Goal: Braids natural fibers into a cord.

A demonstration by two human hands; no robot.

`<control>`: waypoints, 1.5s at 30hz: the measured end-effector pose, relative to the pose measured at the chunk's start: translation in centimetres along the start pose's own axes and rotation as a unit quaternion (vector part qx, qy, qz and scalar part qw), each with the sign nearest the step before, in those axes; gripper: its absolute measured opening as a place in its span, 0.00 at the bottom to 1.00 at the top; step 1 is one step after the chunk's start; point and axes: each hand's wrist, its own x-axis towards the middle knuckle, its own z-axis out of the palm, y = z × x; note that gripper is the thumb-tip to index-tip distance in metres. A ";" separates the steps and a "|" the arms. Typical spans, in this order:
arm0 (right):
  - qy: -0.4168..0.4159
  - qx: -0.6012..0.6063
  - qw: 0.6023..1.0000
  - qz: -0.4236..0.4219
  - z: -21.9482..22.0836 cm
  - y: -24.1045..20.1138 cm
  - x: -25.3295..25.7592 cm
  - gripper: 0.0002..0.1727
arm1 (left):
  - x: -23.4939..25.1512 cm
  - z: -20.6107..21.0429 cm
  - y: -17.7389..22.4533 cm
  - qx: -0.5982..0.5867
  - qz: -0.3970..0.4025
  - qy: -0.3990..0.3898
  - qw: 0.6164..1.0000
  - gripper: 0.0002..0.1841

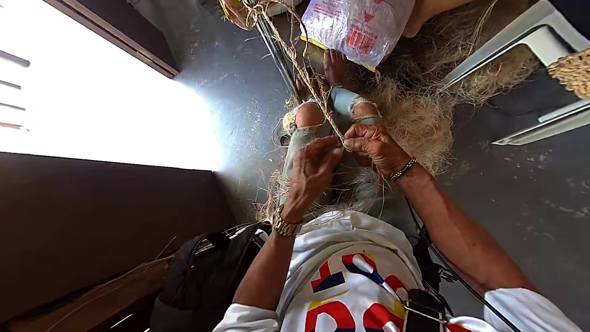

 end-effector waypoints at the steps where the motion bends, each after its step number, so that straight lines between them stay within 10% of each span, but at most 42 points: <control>1: 0.003 -0.001 1.000 -0.004 0.1 0.2 0.0 0.06 | 0.3 0.6 -0.2 -0.028 -0.007 0.002 1.000 0.12; 13: -0.024 -0.109 0.992 -0.052 0.0 1.0 -0.4 0.08 | 0.7 0.5 -2.4 -0.128 -0.070 0.026 0.989 0.05; 25: 0.073 -0.517 0.839 -0.154 -0.3 -2.1 -2.9 0.08 | 0.9 2.7 -3.4 0.008 -0.011 0.077 0.997 0.07; 35: -0.034 -0.401 0.893 -0.201 -0.5 1.7 -6.8 0.11 | 0.0 3.3 -1.3 -0.409 -0.178 0.032 0.895 0.12; 45: 0.124 -0.238 0.963 0.035 -14.8 4.9 -17.8 0.08 | -1.4 1.5 -0.9 -0.454 -0.101 0.028 0.885 0.11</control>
